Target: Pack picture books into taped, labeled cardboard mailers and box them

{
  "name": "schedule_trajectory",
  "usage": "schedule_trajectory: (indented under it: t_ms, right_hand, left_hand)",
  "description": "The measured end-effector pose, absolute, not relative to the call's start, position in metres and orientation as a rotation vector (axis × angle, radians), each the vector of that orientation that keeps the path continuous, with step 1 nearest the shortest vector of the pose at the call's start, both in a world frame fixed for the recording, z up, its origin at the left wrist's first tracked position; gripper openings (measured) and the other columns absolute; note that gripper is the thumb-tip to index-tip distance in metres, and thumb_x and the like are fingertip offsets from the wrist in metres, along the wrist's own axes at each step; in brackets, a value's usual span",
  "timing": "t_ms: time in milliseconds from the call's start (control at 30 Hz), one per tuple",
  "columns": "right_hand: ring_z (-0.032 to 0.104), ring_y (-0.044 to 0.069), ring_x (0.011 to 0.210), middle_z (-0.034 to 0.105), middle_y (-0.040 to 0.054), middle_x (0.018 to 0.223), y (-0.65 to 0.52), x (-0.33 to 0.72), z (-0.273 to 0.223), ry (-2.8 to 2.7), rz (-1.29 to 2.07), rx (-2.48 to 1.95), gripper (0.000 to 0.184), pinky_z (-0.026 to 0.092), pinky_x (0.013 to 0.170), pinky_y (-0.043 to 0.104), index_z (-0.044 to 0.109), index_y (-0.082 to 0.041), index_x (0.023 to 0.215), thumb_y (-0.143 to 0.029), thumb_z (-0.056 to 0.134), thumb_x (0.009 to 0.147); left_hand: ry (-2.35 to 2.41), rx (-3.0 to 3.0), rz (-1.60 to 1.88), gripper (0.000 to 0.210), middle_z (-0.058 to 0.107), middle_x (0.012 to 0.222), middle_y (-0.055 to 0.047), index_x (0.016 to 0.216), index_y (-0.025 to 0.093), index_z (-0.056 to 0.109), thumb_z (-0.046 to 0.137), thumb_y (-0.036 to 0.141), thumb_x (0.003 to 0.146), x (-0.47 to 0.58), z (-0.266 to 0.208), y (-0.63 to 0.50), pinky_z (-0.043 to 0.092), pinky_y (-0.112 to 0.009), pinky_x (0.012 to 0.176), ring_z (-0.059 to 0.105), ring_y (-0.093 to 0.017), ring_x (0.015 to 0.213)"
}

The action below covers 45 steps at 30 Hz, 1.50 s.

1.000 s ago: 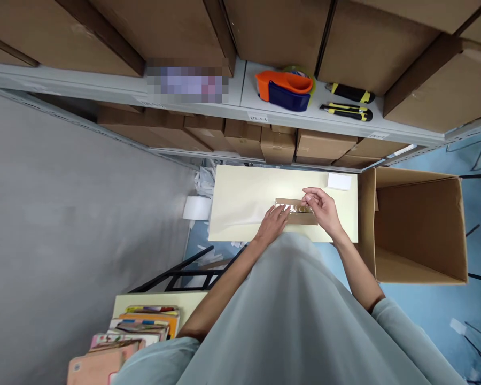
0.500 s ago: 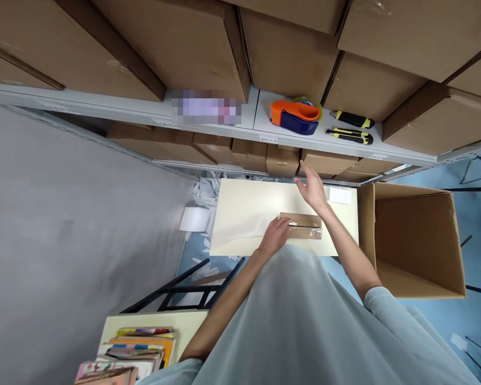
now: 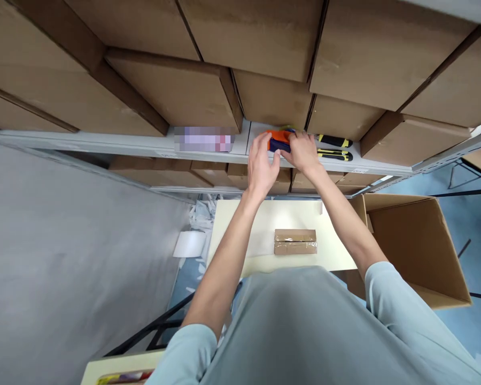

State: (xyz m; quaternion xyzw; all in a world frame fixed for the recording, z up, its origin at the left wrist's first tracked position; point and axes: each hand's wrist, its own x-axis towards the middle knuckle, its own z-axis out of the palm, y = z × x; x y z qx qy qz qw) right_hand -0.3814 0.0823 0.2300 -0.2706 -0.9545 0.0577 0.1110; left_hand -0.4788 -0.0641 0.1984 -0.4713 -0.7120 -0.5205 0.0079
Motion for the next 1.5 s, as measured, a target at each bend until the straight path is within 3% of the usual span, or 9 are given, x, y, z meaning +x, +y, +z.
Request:
schedule_trajectory:
  t_ms: [133, 367, 467, 567, 733, 967, 1233, 1500]
  right_hand:
    - [0.056, 0.045, 0.139, 0.070, 0.0323, 0.137, 0.085, -0.400, 0.226, -2.898, 0.128, -0.878, 0.056, 0.040, 0.120, 0.060, 0.070, -0.001, 0.131, -0.052, 0.067, 0.107]
    - [0.063, 0.042, 0.138, 0.072, 0.0320, 0.139, 0.084, -0.401, 0.222, -2.969, 0.184, -0.845, 0.052, 0.040, 0.124, 0.056, 0.063, 0.002, 0.138, -0.036, 0.072, 0.105]
    - [0.069, 0.045, 0.129, 0.075, 0.0326, 0.129, 0.073, -0.379, 0.222, -2.977, 0.232, -0.829, 0.052, 0.048, 0.116, 0.056, 0.060, 0.001, 0.139, -0.040, 0.066, 0.109]
    - [0.073, 0.048, 0.120, 0.076, 0.0316, 0.121, 0.045, -0.331, 0.215, -2.939, 0.360, -0.776, 0.064, 0.054, 0.106, 0.057, 0.054, -0.002, 0.144, -0.057, 0.059, 0.111]
    - [0.075, 0.045, 0.110, 0.077, 0.0248, 0.113, -0.023, -0.223, 0.188, -2.914, 0.733, -0.623, 0.072, 0.060, 0.095, 0.056, 0.059, -0.013, 0.140, -0.072, 0.069, 0.100]
    - [0.076, 0.037, 0.091, 0.075, 0.0126, 0.101, -0.093, -0.136, 0.154, -2.900, 1.243, -0.885, 0.053, 0.060, 0.079, 0.047, 0.065, -0.026, 0.117, -0.072, 0.077, 0.095]
    - [0.074, 0.032, 0.088, 0.074, 0.0073, 0.095, -0.111, -0.118, 0.153, -2.908, 1.287, -0.976, 0.044, 0.056, 0.076, 0.042, 0.064, -0.026, 0.107, -0.064, 0.082, 0.094]
    - [0.074, 0.034, 0.094, 0.075, 0.0097, 0.099, -0.120, -0.116, 0.153, -2.949, 1.300, -0.940, 0.047, 0.057, 0.079, 0.044, 0.065, -0.026, 0.112, -0.065, 0.083, 0.093]
  left_hand:
    - [-2.264, -1.418, -1.549, 0.050, 0.063, 0.152, -0.019, 0.150, 0.021, 0.058, 0.060, 0.050, 0.109, -0.473, 0.191, -0.067, 0.044, -0.053, 0.132, 0.058, -0.034, 0.150]
    - [-2.367, -1.342, -1.495, 0.043, 0.065, 0.150, -0.019, 0.146, 0.019, 0.061, 0.061, 0.037, 0.106, -0.450, 0.175, -0.095, 0.047, -0.053, 0.130, 0.061, -0.033, 0.146]
    - [-2.373, -1.347, -1.504, 0.044, 0.064, 0.152, -0.019, 0.147, 0.020, 0.060, 0.060, 0.041, 0.108, -0.441, 0.175, -0.123, 0.046, -0.052, 0.130, 0.060, -0.032, 0.148]
    - [-2.400, -1.316, -1.555, 0.047, 0.064, 0.152, -0.018, 0.150, 0.022, 0.059, 0.057, 0.046, 0.110, -0.425, 0.170, -0.165, 0.048, -0.050, 0.129, 0.060, -0.031, 0.148]
    - [-2.573, -1.265, -1.755, 0.047, 0.066, 0.152, -0.016, 0.151, 0.023, 0.059, 0.053, 0.050, 0.112, -0.374, 0.147, -0.235, 0.057, -0.049, 0.119, 0.065, -0.028, 0.143]
    - [-2.760, -1.310, -1.988, 0.043, 0.071, 0.145, -0.014, 0.142, 0.023, 0.066, 0.053, 0.051, 0.112, -0.313, 0.122, -0.274, 0.061, -0.046, 0.114, 0.071, -0.026, 0.133]
    - [-2.806, -1.310, -2.091, 0.032, 0.077, 0.119, -0.009, 0.120, 0.022, 0.077, 0.062, 0.047, 0.107, -0.314, 0.115, -0.282, 0.067, -0.035, 0.094, 0.077, -0.019, 0.099]
    - [-2.814, -1.488, -1.932, 0.028, 0.078, 0.107, -0.006, 0.115, 0.024, 0.080, 0.061, 0.044, 0.108, -0.321, 0.122, -0.287, 0.065, -0.034, 0.088, 0.075, -0.019, 0.089]
